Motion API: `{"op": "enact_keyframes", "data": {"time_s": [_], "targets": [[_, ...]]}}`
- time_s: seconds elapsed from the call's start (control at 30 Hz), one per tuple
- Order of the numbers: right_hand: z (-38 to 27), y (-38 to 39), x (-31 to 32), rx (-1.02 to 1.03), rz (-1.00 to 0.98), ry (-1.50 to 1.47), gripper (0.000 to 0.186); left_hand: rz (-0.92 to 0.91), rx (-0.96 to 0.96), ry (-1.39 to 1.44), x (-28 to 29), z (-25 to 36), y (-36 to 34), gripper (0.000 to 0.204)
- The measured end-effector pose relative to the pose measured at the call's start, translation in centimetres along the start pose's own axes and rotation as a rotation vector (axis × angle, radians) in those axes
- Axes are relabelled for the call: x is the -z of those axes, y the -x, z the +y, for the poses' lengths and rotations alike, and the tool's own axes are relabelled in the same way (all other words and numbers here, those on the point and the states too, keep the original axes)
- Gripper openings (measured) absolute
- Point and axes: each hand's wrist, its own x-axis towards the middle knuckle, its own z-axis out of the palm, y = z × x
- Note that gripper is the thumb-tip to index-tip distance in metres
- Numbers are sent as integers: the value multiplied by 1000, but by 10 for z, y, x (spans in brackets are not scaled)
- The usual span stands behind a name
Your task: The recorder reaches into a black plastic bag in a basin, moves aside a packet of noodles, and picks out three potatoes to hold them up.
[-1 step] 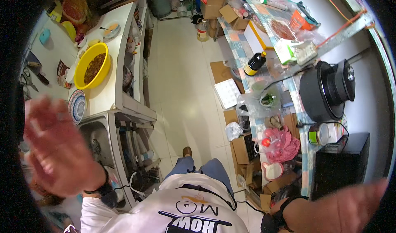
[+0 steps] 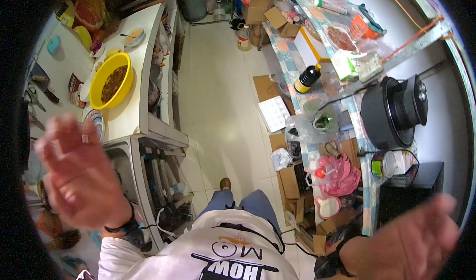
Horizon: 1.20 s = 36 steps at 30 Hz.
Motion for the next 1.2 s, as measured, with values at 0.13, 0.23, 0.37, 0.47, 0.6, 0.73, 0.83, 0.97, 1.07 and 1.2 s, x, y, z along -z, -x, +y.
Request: {"op": "enact_keyframes", "data": {"time_s": [0.13, 0.23, 0.37, 0.47, 0.6, 0.73, 0.83, 0.97, 1.07, 1.2], "targets": [[96, 15, -4, -214, 62, 359, 39, 243, 198, -410, 35, -58, 6, 29], [158, 25, -5, -514, 107, 371, 33, 208, 139, -340, 47, -83, 9, 14], [230, 28, 6, -836, -2, 324, 30, 92, -100, -153, 28, -96, -8, 19], [294, 34, 10, -955, -117, 229, 26, 99, -154, -136, 10, -107, -31, 11], [374, 42, 23, -1132, -265, 98, 25, 87, -122, -15, 1, -159, -70, 3], [434, 34, 23, -1181, -382, 88, 23, 67, -16, 28, -2, -206, -114, 3], [468, 27, 27, -1220, -441, 76, 22, 103, 91, 128, -2, -238, -140, 9], [509, 22, 32, -1256, -449, 105, 22, 131, 69, 177, 8, -277, -172, 11], [535, 22, 36, -1297, -441, 109, 21, 110, 401, 280, 37, -286, -188, 18], [570, 18, 38, -1341, -435, 122, 21, 309, 193, 206, 40, -326, -212, 22]]}}
